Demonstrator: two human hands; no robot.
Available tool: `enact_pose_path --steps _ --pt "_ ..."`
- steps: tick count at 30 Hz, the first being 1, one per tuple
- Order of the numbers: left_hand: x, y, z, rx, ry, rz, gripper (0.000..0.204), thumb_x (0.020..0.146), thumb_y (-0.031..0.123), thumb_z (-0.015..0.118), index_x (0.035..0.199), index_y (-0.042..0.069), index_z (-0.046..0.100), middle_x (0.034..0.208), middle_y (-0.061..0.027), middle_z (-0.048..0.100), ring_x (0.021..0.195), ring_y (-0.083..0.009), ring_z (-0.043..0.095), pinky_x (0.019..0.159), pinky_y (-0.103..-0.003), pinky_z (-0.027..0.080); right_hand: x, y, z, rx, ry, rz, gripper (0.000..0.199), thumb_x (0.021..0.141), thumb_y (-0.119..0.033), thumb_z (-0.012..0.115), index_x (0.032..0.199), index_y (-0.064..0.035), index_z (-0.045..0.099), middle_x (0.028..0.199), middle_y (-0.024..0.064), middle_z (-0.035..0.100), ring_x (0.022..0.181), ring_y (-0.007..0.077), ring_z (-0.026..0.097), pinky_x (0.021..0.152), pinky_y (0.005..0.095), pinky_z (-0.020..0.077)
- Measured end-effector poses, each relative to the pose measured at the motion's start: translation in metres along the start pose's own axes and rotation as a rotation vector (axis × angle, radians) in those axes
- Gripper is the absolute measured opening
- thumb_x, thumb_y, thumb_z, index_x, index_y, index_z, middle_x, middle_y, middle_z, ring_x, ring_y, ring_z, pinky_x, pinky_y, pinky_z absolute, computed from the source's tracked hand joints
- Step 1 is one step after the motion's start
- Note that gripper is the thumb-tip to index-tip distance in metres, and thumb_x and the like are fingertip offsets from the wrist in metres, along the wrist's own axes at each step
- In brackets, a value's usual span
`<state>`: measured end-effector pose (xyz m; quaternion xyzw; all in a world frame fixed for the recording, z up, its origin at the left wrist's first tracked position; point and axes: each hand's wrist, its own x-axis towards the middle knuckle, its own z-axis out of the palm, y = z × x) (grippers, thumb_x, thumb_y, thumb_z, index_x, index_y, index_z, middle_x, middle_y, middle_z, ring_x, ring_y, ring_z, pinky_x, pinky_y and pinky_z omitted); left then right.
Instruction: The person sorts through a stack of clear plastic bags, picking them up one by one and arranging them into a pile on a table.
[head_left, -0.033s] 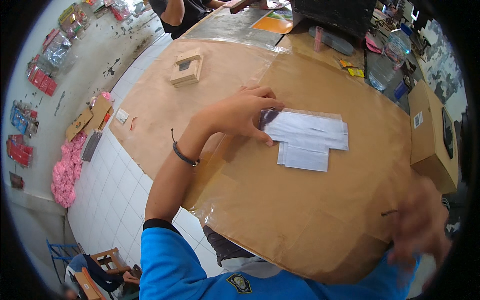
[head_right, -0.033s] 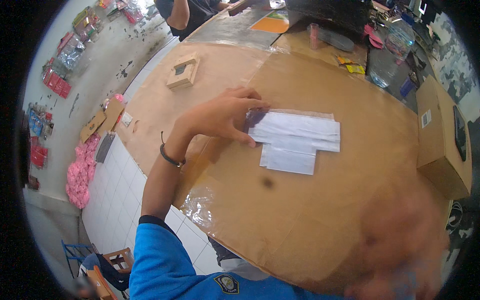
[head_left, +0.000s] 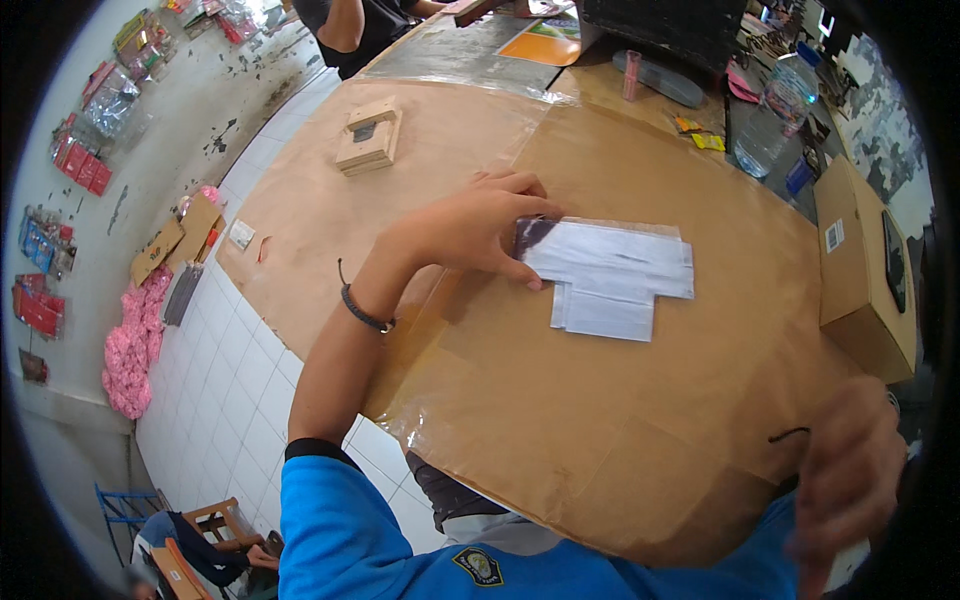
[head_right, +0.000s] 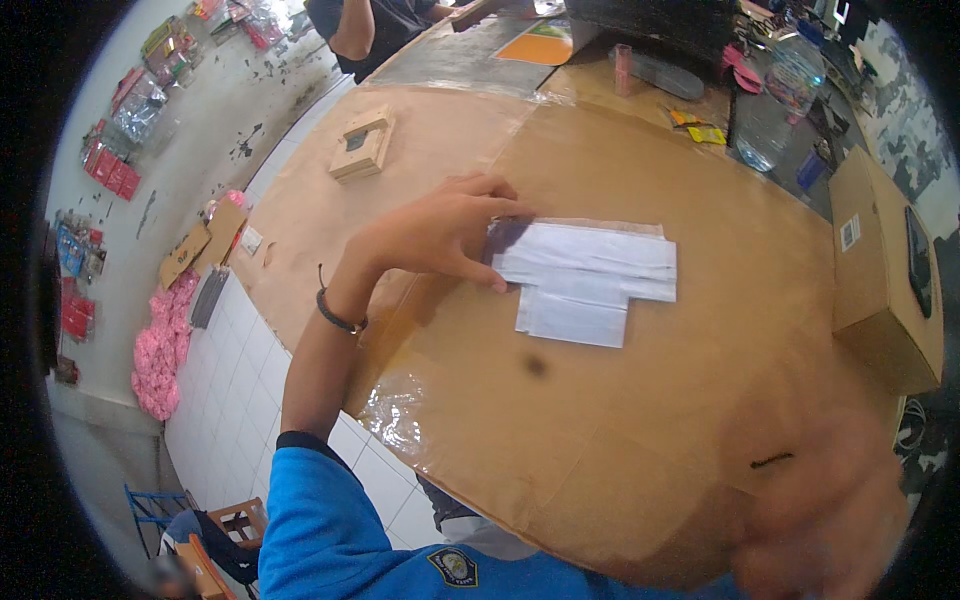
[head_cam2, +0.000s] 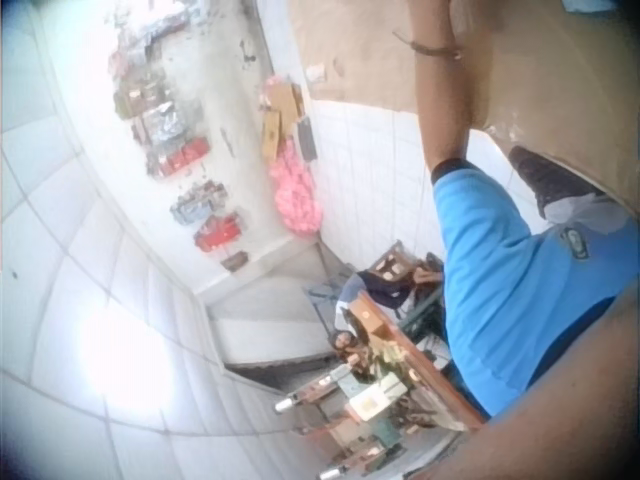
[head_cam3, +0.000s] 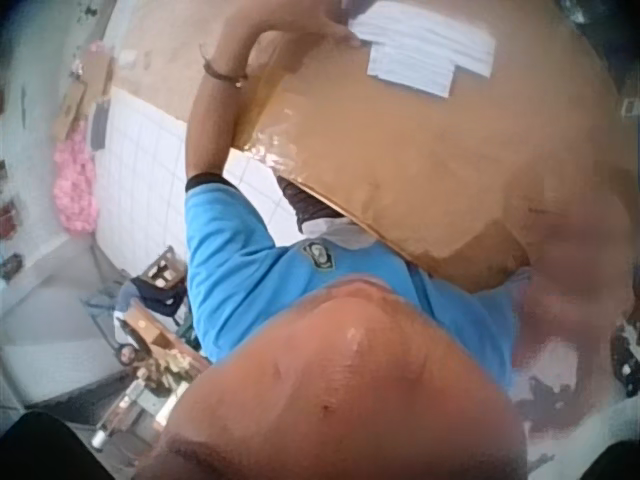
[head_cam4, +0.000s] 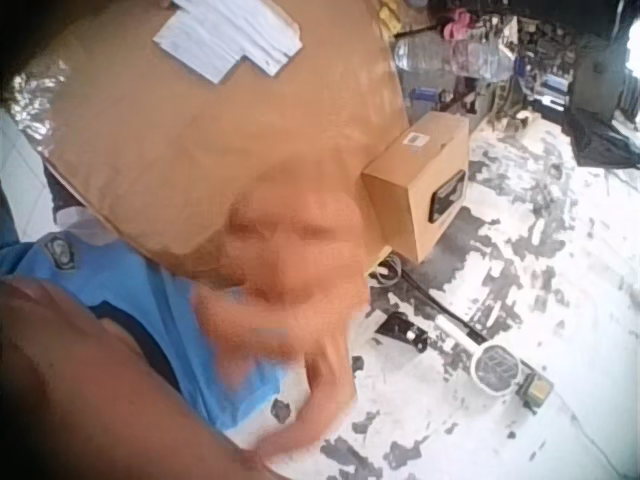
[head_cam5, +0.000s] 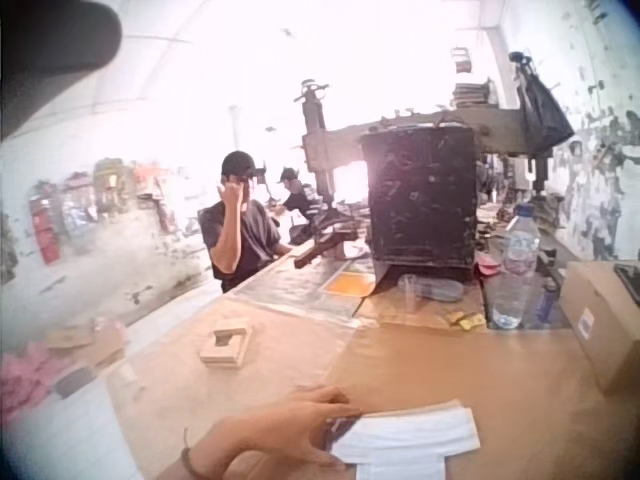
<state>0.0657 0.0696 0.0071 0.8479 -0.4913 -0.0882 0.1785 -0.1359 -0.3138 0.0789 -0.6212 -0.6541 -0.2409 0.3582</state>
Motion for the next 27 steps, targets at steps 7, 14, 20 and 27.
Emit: enact_pose_path --steps 7,14,20,27 --pt "-0.001 0.005 -0.005 -0.014 -0.007 0.002 0.077 0.073 0.040 0.088 0.138 0.008 0.063 0.129 -0.0142 0.059 0.125 -0.0328 0.051 0.111 -0.042 0.039 -0.006 -0.069 -0.035 -0.151 -0.073 0.047 0.031 0.092 -0.053 0.072 0.114 -0.0319 0.074 0.107 -0.0095 0.067 0.090 0.0050 0.062 0.075 0.0200 0.0443" --pt "0.002 0.005 -0.005 -0.050 -0.008 0.005 0.076 0.073 0.041 0.089 0.137 0.008 0.064 0.129 -0.0133 0.059 0.126 -0.0313 0.050 0.113 -0.042 0.036 -0.003 -0.079 -0.035 -0.175 -0.065 0.061 0.029 0.092 -0.048 0.073 0.113 -0.0285 0.073 0.105 -0.0069 0.066 0.088 0.0076 0.062 0.074 0.0213 0.0452" --pt "-0.002 0.004 -0.005 -0.044 -0.010 -0.012 0.076 0.073 0.043 0.089 0.136 0.008 0.064 0.128 -0.0129 0.060 0.126 -0.0316 0.051 0.112 -0.043 0.036 -0.006 -0.075 -0.033 -0.169 -0.061 0.067 0.028 0.091 -0.045 0.074 0.112 -0.0256 0.072 0.103 -0.0047 0.065 0.087 0.0098 0.062 0.074 0.0224 0.0460" --pt "0.001 0.002 -0.002 -0.028 0.002 0.033 0.076 0.074 0.044 0.088 0.137 0.008 0.064 0.128 -0.0132 0.060 0.125 -0.0324 0.051 0.112 -0.043 0.037 -0.002 -0.075 -0.033 -0.160 -0.071 0.089 0.027 0.090 -0.040 0.075 0.110 -0.0222 0.071 0.101 -0.0022 0.065 0.085 0.0123 0.062 0.073 0.0237 0.0469"
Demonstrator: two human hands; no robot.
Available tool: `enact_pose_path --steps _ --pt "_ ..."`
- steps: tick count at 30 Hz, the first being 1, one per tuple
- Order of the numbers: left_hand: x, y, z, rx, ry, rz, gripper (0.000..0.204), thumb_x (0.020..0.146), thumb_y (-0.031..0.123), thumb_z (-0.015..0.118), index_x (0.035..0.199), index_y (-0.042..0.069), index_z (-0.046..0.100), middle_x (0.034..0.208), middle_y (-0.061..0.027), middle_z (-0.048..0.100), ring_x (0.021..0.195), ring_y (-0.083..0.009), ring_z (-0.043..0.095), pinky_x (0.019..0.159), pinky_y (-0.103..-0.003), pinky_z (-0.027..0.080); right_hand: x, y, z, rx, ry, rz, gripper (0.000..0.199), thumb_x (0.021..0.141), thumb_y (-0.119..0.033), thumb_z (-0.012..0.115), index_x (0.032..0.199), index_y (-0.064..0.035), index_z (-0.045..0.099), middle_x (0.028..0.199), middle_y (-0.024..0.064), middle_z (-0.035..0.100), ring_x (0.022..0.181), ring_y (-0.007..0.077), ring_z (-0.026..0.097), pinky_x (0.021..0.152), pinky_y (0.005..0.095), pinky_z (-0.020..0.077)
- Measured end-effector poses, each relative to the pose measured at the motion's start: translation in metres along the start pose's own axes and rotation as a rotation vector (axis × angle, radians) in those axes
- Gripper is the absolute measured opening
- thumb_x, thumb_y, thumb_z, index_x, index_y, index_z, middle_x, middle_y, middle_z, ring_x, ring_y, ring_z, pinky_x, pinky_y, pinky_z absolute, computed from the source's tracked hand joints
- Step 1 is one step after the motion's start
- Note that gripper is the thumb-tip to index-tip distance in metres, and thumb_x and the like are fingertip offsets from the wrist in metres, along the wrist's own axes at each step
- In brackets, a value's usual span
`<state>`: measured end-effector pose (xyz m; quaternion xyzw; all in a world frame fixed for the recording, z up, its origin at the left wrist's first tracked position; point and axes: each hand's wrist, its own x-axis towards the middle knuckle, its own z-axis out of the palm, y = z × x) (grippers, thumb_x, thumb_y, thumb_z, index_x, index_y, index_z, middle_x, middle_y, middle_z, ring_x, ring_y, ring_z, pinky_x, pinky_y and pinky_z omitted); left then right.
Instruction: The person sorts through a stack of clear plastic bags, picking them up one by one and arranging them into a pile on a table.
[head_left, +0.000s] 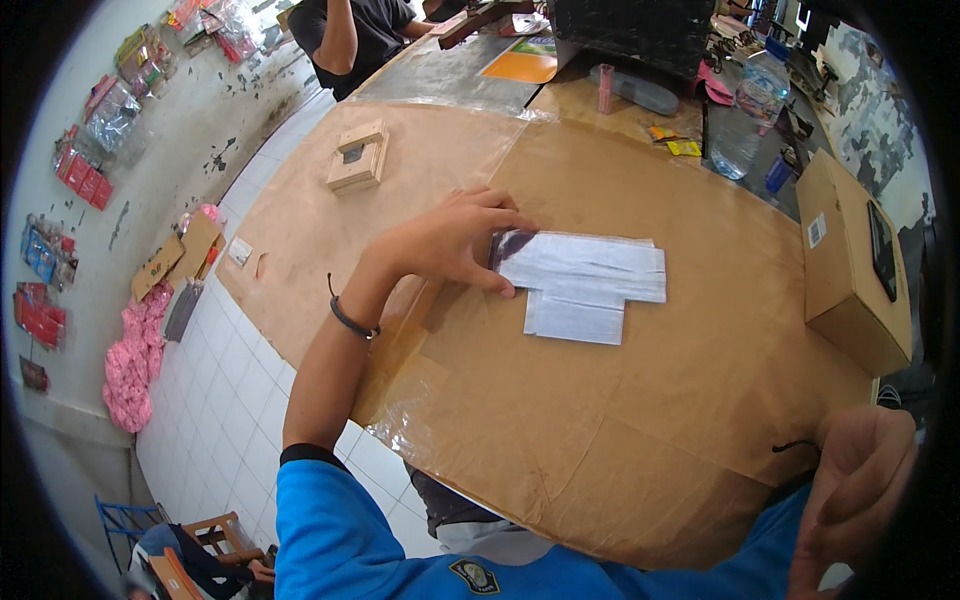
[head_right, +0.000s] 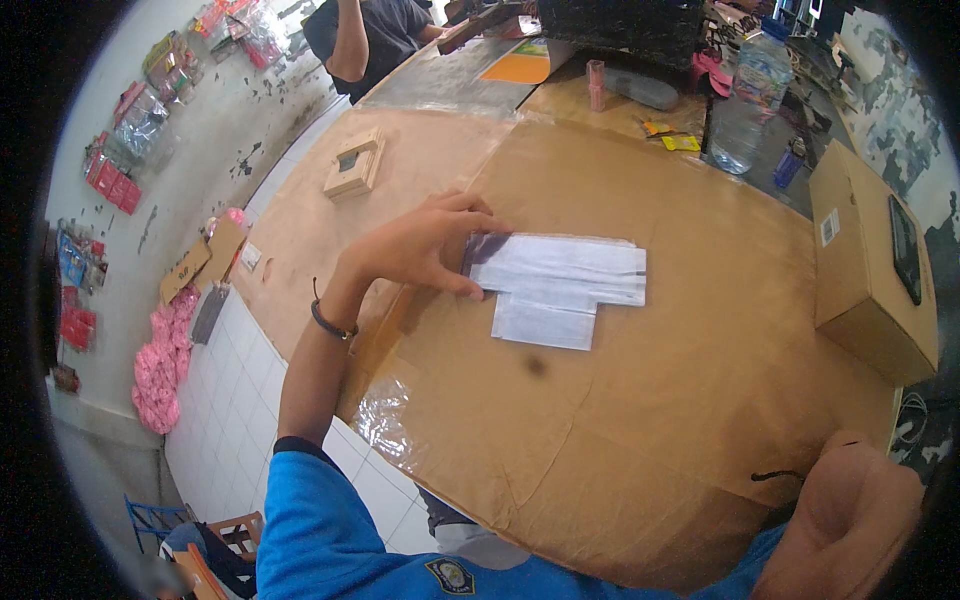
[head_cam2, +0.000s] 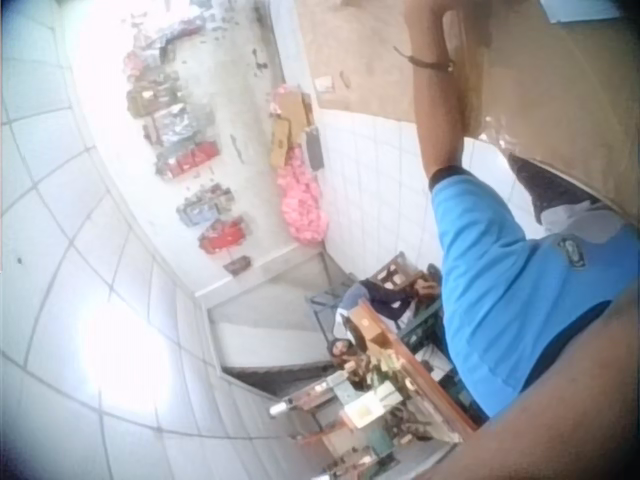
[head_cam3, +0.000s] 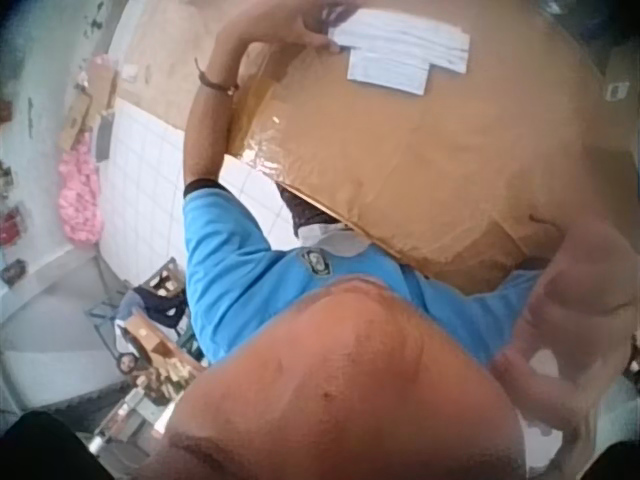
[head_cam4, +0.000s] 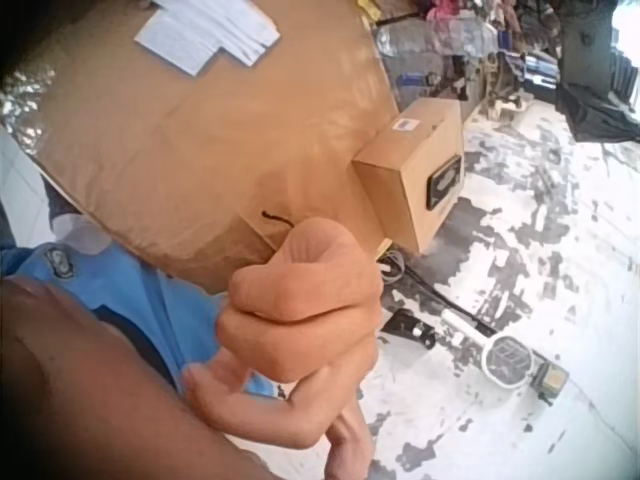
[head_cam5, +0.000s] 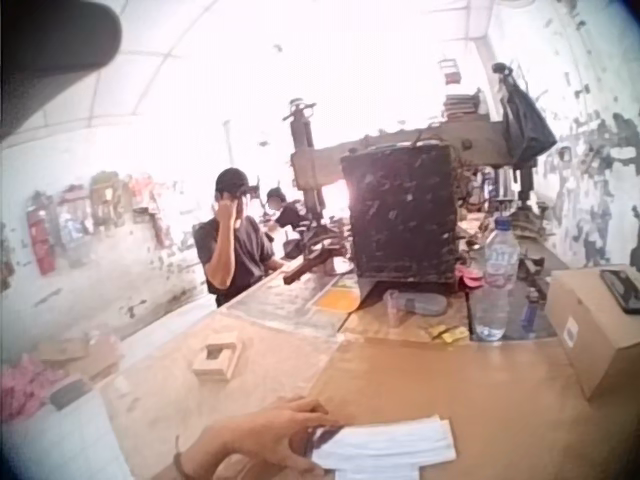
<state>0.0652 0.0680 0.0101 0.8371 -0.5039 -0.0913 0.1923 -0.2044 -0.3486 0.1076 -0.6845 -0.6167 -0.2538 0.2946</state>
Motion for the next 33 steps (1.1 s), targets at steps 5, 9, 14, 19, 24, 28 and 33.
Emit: enact_pose_path --steps 5,9,14,19,24,28,33 --pt "-0.001 -0.001 0.000 -0.001 0.018 0.007 0.075 0.073 0.043 0.088 0.135 0.007 0.064 0.126 -0.0133 0.060 0.123 -0.0326 0.052 0.111 -0.043 0.038 0.003 0.006 0.002 0.019 -0.006 0.004 0.026 0.090 -0.037 0.075 0.109 -0.0197 0.070 0.100 -0.0004 0.064 0.084 0.0142 0.062 0.073 0.0246 0.0476" --pt "-0.005 -0.002 0.000 0.019 0.027 0.016 0.075 0.073 0.041 0.087 0.136 0.007 0.064 0.125 -0.0139 0.060 0.122 -0.0328 0.052 0.111 -0.042 0.038 0.004 0.018 0.006 0.067 -0.003 -0.006 0.026 0.090 -0.034 0.076 0.108 -0.0178 0.070 0.099 0.0011 0.064 0.083 0.0156 0.062 0.073 0.0254 0.0481" --pt "-0.002 -0.001 0.002 0.002 0.042 0.025 0.076 0.073 0.042 0.087 0.135 0.005 0.064 0.122 -0.0151 0.061 0.121 -0.0332 0.052 0.109 -0.042 0.039 0.026 0.031 0.013 0.169 -0.051 0.026 0.025 0.089 -0.031 0.077 0.107 -0.0154 0.069 0.098 0.0029 0.063 0.082 0.0174 0.061 0.072 0.0263 0.0488" --pt "-0.001 -0.005 0.006 0.006 0.046 0.027 0.075 0.073 0.045 0.087 0.131 0.003 0.065 0.120 -0.0154 0.061 0.120 -0.0330 0.054 0.106 -0.043 0.041 0.063 0.090 0.076 0.384 -0.040 0.345 0.025 0.089 -0.028 0.078 0.106 -0.0129 0.068 0.096 0.0048 0.063 0.080 0.0193 0.061 0.072 0.0272 0.0495" --pt "0.004 -0.001 0.006 0.037 0.038 0.008 0.075 0.072 0.049 0.088 0.126 0.001 0.066 0.119 -0.0149 0.062 0.117 -0.0328 0.057 0.102 -0.042 0.044 0.060 0.132 0.148 0.198 -0.038 0.611 0.022 0.087 -0.009 0.075 0.107 -0.0027 0.066 0.101 0.0121 0.063 0.094 0.0306 0.060 0.087 0.0375 0.0486" --pt "-0.007 -0.019 0.007 -0.045 0.074 -0.016 0.073 0.072 0.049 0.089 0.122 0.001 0.068 0.119 -0.0149 0.062 0.116 -0.0321 0.058 0.100 -0.040 0.047 0.072 0.152 0.170 -0.008 -0.161 0.629 0.022 0.094 -0.018 0.071 0.110 -0.0024 0.067 0.104 0.0129 0.065 0.099 0.0323 0.060 0.090 0.0405 0.0478" --pt "-0.011 -0.031 -0.005 -0.084 0.032 -0.061 0.067 0.072 0.046 0.091 0.118 0.001 0.069 0.118 -0.0150 0.063 0.114 -0.0312 0.059 0.099 -0.039 0.049 0.069 0.207 0.198 -0.194 -0.155 0.732 0.031 0.097 -0.029 0.068 0.115 -0.0051 0.070 0.106 0.0153 0.064 0.103 0.0337 0.059 0.092 0.0421 0.0461"
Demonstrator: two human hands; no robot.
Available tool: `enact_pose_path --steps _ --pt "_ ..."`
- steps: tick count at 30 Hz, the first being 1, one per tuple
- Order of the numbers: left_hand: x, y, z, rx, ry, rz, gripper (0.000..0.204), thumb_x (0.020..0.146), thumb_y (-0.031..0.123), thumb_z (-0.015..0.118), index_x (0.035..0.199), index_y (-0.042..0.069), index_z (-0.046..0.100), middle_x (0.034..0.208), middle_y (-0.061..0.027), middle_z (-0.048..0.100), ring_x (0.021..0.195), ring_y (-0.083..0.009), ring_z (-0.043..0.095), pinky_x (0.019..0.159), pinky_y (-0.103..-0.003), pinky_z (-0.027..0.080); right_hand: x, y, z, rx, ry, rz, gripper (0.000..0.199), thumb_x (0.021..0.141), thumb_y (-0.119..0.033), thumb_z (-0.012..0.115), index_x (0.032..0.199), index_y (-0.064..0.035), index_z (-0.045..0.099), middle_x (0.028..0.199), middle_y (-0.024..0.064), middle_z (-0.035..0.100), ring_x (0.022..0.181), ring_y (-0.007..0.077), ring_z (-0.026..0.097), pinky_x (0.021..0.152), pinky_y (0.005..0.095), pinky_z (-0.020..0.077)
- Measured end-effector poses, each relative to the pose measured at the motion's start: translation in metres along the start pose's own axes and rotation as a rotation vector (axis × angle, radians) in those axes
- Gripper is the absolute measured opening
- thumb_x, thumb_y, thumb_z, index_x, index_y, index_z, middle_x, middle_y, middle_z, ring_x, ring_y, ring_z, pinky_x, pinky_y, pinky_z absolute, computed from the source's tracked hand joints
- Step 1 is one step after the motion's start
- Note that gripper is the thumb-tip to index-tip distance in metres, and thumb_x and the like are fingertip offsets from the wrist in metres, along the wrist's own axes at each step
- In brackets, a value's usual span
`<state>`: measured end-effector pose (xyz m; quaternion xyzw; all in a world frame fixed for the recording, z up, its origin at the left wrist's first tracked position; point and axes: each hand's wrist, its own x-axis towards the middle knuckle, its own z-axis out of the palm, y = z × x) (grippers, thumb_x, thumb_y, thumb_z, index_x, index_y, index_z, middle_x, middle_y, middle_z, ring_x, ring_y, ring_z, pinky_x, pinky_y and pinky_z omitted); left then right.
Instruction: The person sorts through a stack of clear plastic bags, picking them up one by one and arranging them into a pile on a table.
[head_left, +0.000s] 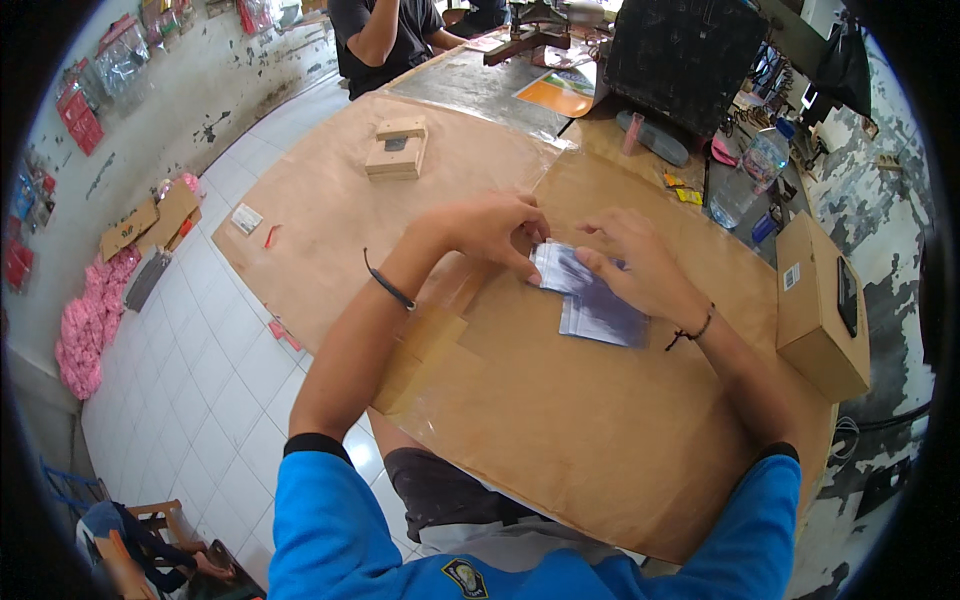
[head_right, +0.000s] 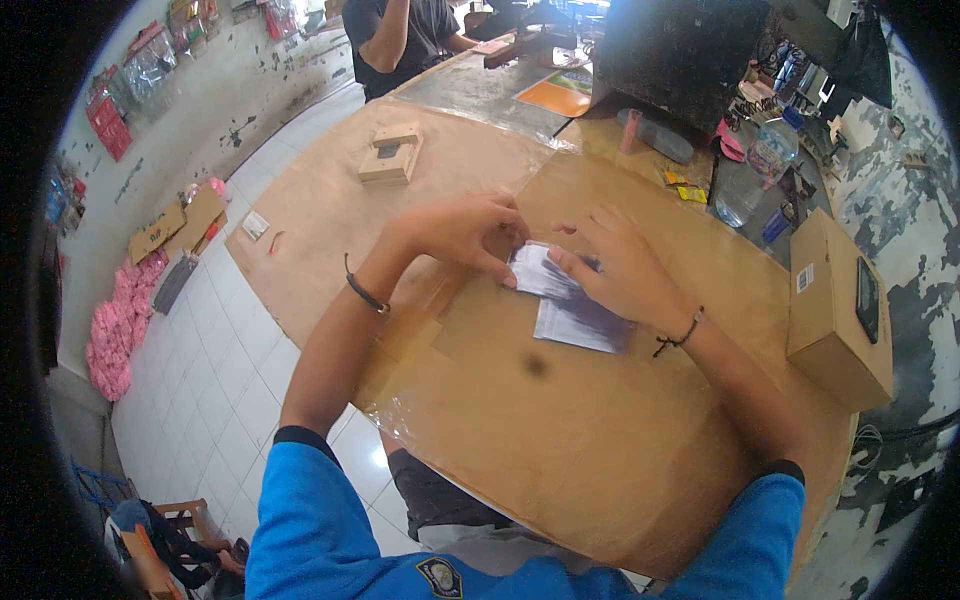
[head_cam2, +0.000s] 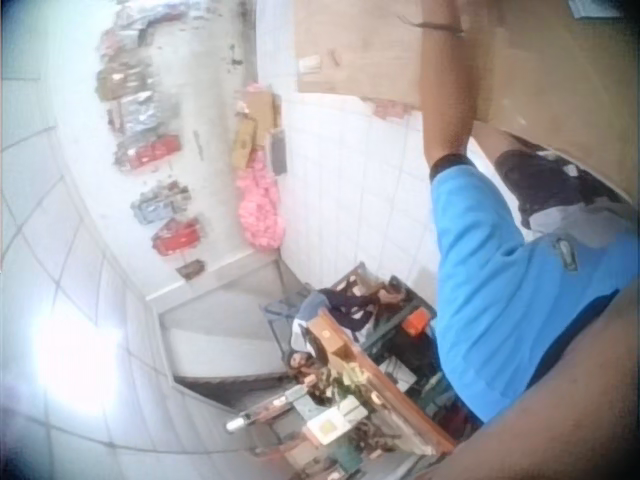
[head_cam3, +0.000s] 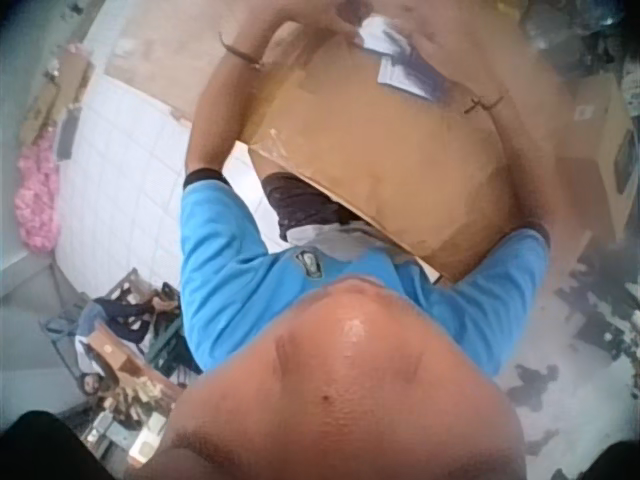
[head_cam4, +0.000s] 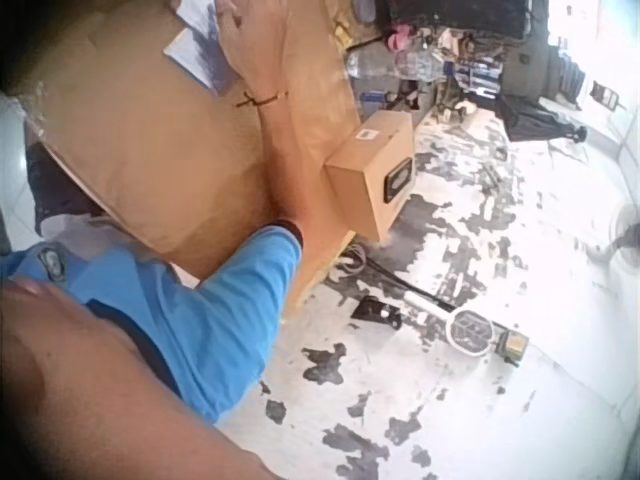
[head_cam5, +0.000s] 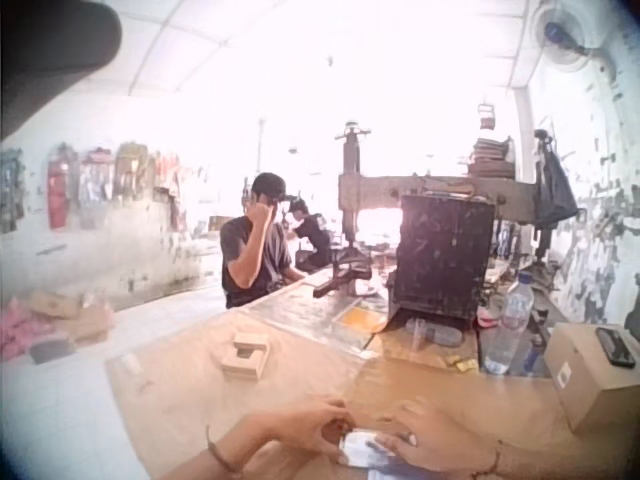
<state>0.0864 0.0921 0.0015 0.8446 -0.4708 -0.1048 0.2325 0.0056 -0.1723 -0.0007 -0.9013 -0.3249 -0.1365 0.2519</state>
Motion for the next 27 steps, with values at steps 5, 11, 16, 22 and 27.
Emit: enact_pose_path --steps 5,11,16,22,27 --pt "0.007 -0.004 0.007 -0.002 0.029 0.058 0.063 0.073 0.044 0.090 0.115 0.001 0.070 0.117 -0.0147 0.063 0.114 -0.0307 0.060 0.098 -0.038 0.050 0.006 0.005 0.006 0.018 -0.194 0.131 0.036 0.096 -0.032 0.071 0.124 -0.0098 0.071 0.105 0.0157 0.063 0.102 0.0309 0.057 0.090 0.0402 0.0462" --pt "0.003 -0.002 0.008 -0.079 0.022 0.035 0.059 0.074 0.040 0.091 0.113 0.001 0.070 0.118 -0.0136 0.063 0.116 -0.0300 0.058 0.099 -0.038 0.049 -0.002 0.011 0.020 -0.016 -0.087 0.003 0.040 0.093 -0.029 0.074 0.128 -0.0106 0.071 0.102 0.0114 0.063 0.096 0.0285 0.059 0.087 0.0393 0.0477" --pt "0.003 0.000 0.007 -0.057 0.023 0.024 0.057 0.075 0.039 0.091 0.112 0.002 0.069 0.117 -0.0125 0.063 0.116 -0.0294 0.057 0.099 -0.039 0.049 -0.003 0.011 0.024 -0.022 -0.018 -0.047 0.039 0.091 -0.028 0.076 0.126 -0.0099 0.072 0.101 0.0101 0.064 0.095 0.0277 0.059 0.085 0.0390 0.0483" --pt "0.006 -0.006 0.008 -0.057 0.075 0.073 0.061 0.070 0.045 0.092 0.111 0.005 0.073 0.108 -0.0126 0.066 0.109 -0.0287 0.061 0.094 -0.037 0.052 -0.001 0.008 0.019 -0.015 -0.064 -0.004 0.036 0.090 -0.028 0.077 0.122 -0.0099 0.073 0.102 0.0094 0.064 0.098 0.0271 0.060 0.087 0.0398 0.0481" --pt "0.008 -0.003 0.009 -0.065 0.038 0.058 0.056 0.074 0.039 0.091 0.111 0.003 0.070 0.113 -0.0118 0.065 0.115 -0.0290 0.058 0.099 -0.038 0.049 -0.007 0.013 0.022 -0.008 0.008 -0.073 0.033 0.090 -0.027 0.077 0.118 -0.0102 0.075 0.102 0.0092 0.065 0.098 0.0275 0.061 0.087 0.0402 0.0480"
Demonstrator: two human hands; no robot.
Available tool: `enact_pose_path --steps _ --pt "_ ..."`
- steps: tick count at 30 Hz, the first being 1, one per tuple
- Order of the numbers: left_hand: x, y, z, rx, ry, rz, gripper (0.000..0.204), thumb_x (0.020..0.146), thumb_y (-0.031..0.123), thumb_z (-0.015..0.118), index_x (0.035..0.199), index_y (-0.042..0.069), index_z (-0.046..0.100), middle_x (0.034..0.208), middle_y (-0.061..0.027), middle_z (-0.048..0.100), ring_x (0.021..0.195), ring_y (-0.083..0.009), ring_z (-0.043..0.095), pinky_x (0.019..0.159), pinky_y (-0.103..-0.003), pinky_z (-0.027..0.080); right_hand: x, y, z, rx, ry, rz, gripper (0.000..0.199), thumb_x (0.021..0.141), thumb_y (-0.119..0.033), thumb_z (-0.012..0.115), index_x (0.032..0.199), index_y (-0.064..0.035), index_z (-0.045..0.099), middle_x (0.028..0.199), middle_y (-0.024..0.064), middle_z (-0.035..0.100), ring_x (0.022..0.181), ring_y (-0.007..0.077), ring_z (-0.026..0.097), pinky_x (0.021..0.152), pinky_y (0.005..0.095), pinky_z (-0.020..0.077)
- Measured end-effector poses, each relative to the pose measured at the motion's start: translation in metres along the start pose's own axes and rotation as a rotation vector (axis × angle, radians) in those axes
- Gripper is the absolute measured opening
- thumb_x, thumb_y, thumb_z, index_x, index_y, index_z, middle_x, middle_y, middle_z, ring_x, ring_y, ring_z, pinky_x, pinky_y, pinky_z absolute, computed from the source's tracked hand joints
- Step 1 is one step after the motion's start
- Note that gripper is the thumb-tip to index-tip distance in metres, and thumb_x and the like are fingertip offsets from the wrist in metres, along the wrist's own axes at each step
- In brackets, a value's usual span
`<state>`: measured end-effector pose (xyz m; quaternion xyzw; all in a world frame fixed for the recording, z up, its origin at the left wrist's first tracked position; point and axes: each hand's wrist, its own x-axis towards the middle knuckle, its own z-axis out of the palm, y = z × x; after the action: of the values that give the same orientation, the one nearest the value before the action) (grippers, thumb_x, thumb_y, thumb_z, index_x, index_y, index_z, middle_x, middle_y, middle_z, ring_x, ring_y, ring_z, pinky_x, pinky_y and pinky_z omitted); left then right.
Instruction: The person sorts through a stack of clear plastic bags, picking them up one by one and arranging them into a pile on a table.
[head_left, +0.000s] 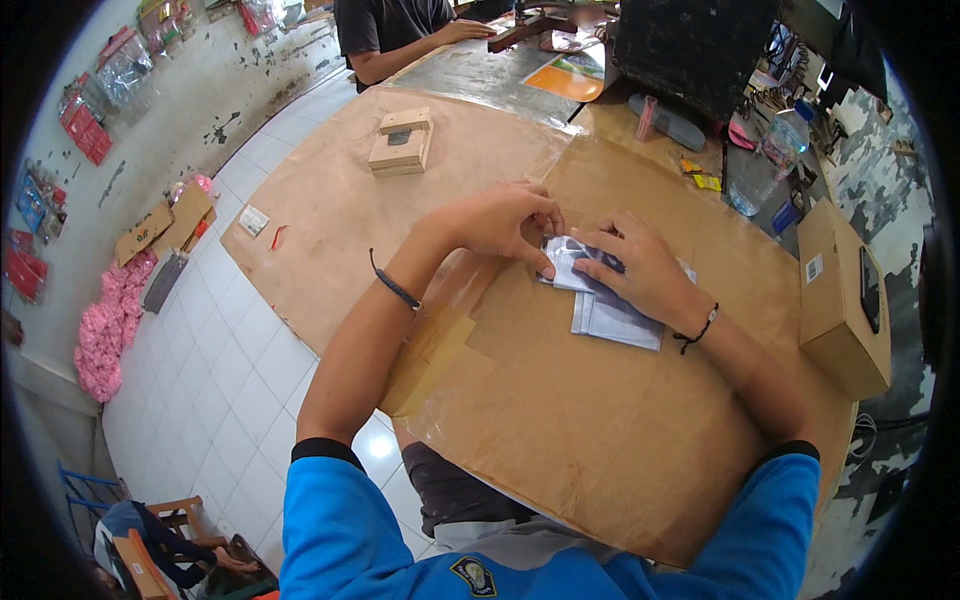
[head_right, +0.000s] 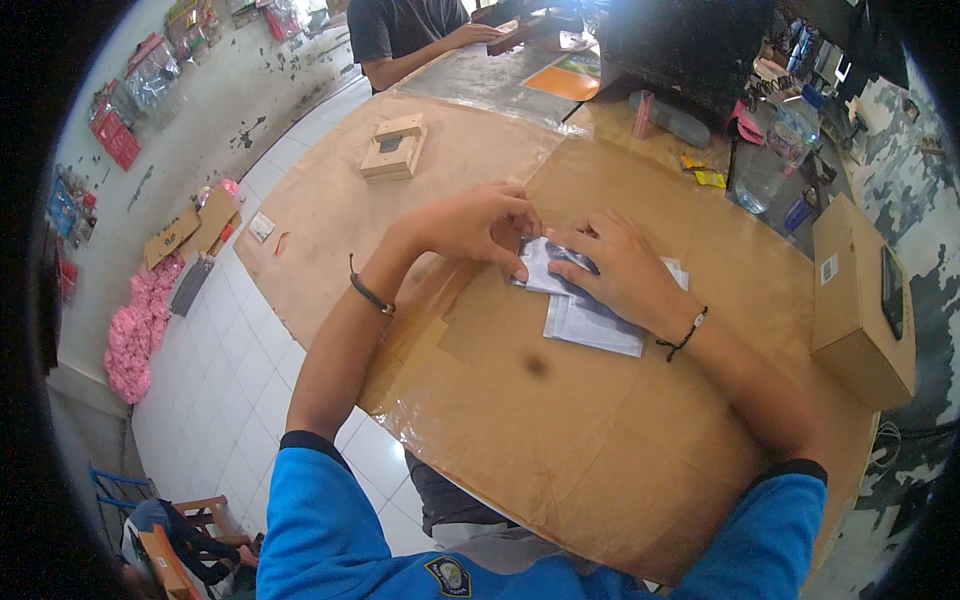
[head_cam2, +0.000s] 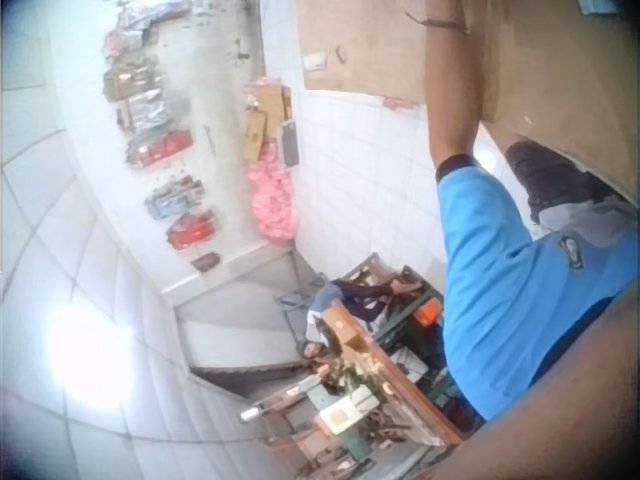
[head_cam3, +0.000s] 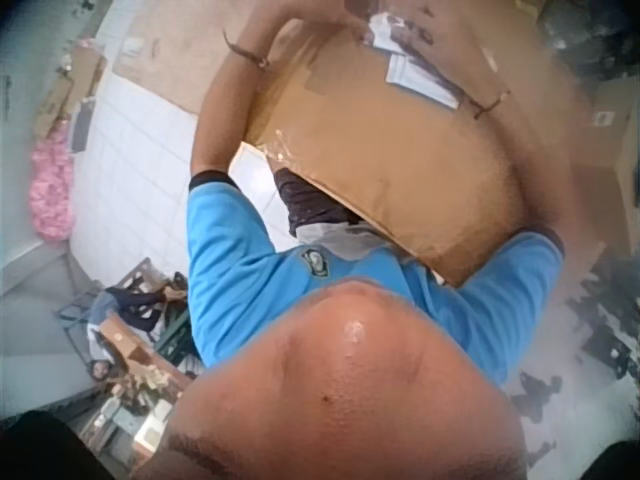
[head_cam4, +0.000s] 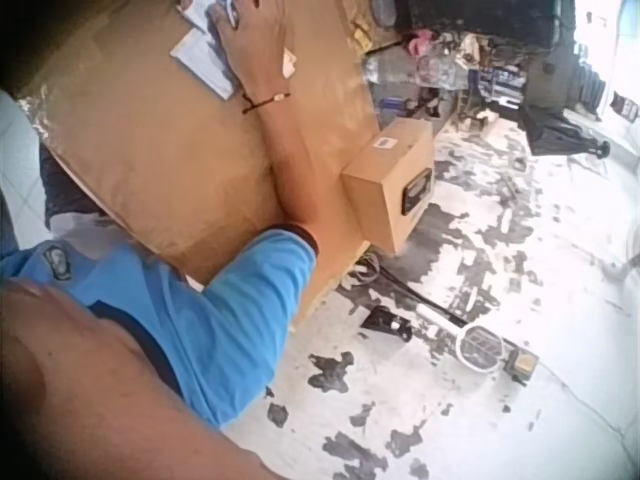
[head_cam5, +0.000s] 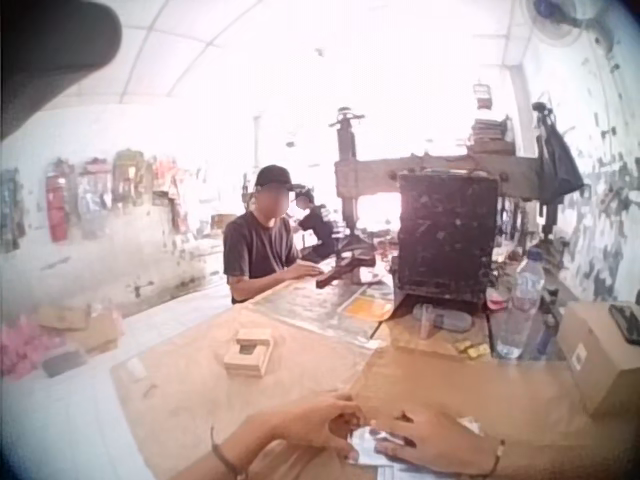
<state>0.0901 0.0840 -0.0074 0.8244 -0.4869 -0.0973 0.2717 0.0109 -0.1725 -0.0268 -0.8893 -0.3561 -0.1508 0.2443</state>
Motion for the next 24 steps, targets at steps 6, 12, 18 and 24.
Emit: enact_pose_path --steps 6,12,18,24 --pt "-0.004 0.002 -0.001 -0.007 -0.006 -0.049 0.055 0.074 0.039 0.091 0.111 0.004 0.070 0.113 -0.0118 0.064 0.115 -0.0287 0.058 0.100 -0.039 0.049 0.000 -0.002 0.003 -0.024 -0.041 -0.071 0.032 0.091 -0.027 0.075 0.118 -0.0103 0.073 0.106 0.0099 0.065 0.101 0.0291 0.060 0.089 0.0404 0.0483" --pt "-0.001 0.004 -0.001 0.035 0.000 -0.013 0.054 0.076 0.039 0.090 0.111 0.004 0.069 0.114 -0.0116 0.063 0.116 -0.0292 0.057 0.101 -0.040 0.047 -0.001 0.001 0.003 -0.007 -0.036 -0.017 0.038 0.092 -0.030 0.074 0.122 -0.0076 0.070 0.111 0.0129 0.062 0.106 0.0310 0.057 0.091 0.0413 0.0477" --pt "-0.002 0.003 0.001 0.020 0.008 -0.014 0.052 0.077 0.039 0.089 0.110 0.005 0.069 0.113 -0.0107 0.063 0.118 -0.0287 0.055 0.103 -0.039 0.045 -0.001 0.004 -0.003 0.075 -0.104 0.085 0.045 0.092 -0.033 0.075 0.129 -0.0073 0.067 0.107 0.0135 0.058 0.104 0.0308 0.056 0.091 0.0399 0.0465" --pt "-0.005 0.003 0.000 0.007 0.015 -0.003 0.050 0.078 0.038 0.089 0.111 0.006 0.069 0.114 -0.0098 0.063 0.117 -0.0281 0.056 0.102 -0.039 0.045 -0.002 -0.010 -0.005 0.096 -0.016 0.139 0.041 0.092 -0.030 0.076 0.123 -0.0062 0.068 0.104 0.0134 0.057 0.097 0.0300 0.056 0.086 0.0393 0.0479"
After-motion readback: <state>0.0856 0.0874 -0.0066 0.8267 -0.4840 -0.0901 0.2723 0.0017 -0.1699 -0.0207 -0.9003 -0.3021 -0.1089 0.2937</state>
